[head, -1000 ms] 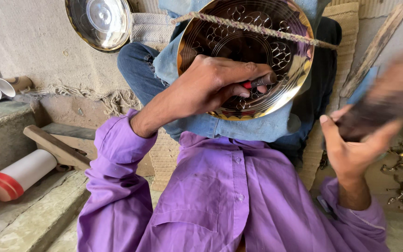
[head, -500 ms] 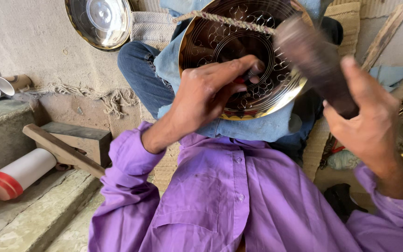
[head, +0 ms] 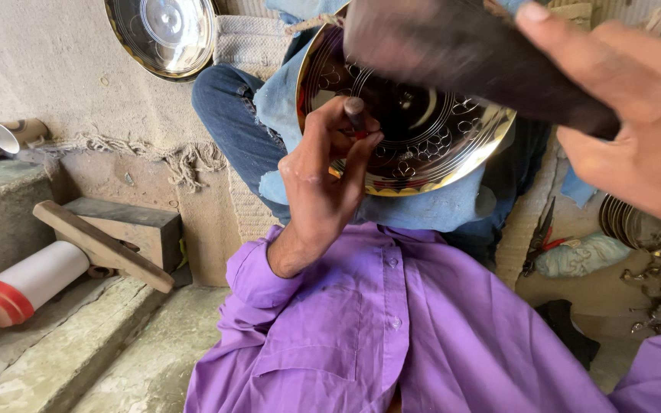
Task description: The person sits on the floor with a decorative brass plate resting on their lap and hammers a small punch along the embossed pattern to chase and define the design. They reposition the punch around the plate and briefly lift the plate before resuming hammering.
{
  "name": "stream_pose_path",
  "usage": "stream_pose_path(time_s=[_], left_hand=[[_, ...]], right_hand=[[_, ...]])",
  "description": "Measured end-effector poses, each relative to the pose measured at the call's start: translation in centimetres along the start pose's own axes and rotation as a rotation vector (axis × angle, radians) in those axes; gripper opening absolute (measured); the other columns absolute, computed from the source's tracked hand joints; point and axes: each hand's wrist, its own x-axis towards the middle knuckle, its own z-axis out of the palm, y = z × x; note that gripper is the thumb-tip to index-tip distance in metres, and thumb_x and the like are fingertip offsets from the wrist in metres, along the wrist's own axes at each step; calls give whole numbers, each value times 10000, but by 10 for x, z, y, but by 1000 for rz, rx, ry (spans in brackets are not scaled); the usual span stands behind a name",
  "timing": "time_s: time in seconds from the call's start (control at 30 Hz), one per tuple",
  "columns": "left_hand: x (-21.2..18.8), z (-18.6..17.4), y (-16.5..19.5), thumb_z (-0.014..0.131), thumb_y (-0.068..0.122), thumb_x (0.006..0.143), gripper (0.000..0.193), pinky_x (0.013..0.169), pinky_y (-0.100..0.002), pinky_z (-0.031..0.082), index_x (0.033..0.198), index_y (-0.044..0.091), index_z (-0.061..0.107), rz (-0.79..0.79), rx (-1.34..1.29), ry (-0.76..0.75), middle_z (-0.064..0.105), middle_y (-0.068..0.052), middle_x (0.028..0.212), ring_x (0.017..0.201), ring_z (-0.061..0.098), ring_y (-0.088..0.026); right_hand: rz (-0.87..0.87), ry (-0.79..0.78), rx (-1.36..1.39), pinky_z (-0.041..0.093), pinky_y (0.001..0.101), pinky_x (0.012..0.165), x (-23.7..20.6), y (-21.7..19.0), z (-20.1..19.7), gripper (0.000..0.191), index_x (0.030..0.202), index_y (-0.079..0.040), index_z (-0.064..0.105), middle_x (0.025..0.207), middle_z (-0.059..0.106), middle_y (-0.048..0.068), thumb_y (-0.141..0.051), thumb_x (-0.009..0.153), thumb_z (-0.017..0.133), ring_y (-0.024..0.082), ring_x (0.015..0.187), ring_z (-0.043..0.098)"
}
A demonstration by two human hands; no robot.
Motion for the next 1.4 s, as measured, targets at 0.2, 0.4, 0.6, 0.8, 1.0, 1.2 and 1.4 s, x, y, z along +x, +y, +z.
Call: stream_pose_path(time_s=[0.2, 0.4, 0.6, 0.8, 1.0, 1.2, 1.4], left_hand=[[6, -1, -6, 803, -3, 977, 406, 724, -248, 605, 1291, 17, 545, 24, -25, -56, 746, -53, 1057, 768, 720, -97], [11, -3, -7, 779, -9, 1004, 421, 714, -239, 616, 1346, 42, 539, 68, -66, -129, 739, -53, 1074, 797, 746, -95], [14, -4, -4, 771, -14, 996, 407, 727, -244, 616, 1334, 51, 555, 65, -65, -155, 751, -49, 1093, 820, 752, -108], [28, -10, -3, 758, -30, 996, 424, 818, -249, 622, 1367, 58, 572, 163, -83, -323, 749, -55, 1133, 963, 770, -155], [48, -15, -7, 746, 1, 993, 492, 959, -331, 610, 1433, 49, 533, 278, -165, -510, 730, -89, 1227, 1131, 752, -265], [65, -13, -12, 753, 48, 964, 490, 905, -383, 594, 1423, 70, 583, 386, -148, -719, 729, -113, 1261, 1129, 727, -317], [89, -6, -17, 688, -52, 857, 584, 812, -385, 597, 1422, 69, 602, 420, -236, -998, 756, -102, 1202, 1061, 756, -298]], right_hand=[[-55, 4, 39, 505, 391, 583, 6, -4, -3, 870, 1504, -148, 553, 839, 616, 121, 159, 706, 711, 257, 615, 601], [-33, 167, -30, 486, 411, 642, -8, 3, 4, 787, 1520, -62, 556, 901, 590, 168, 164, 789, 739, 272, 699, 573], [21, 133, 133, 485, 415, 605, -11, 5, 6, 773, 1520, -23, 503, 899, 594, 205, 131, 810, 767, 289, 703, 599], [55, 213, 225, 562, 417, 723, -14, -6, 16, 747, 1511, -37, 497, 1054, 691, 229, 82, 828, 774, 337, 856, 715], [166, 255, 283, 573, 424, 769, -46, 1, 47, 803, 1527, -33, 461, 1139, 695, 263, 54, 796, 781, 358, 918, 722], [225, 391, 406, 588, 399, 789, -86, -6, 93, 733, 1535, 4, 417, 1099, 689, 241, 31, 885, 756, 316, 915, 718], [400, 519, 464, 583, 380, 845, -120, -30, 148, 684, 1516, 25, 439, 1082, 689, 204, 27, 903, 743, 281, 921, 712]])
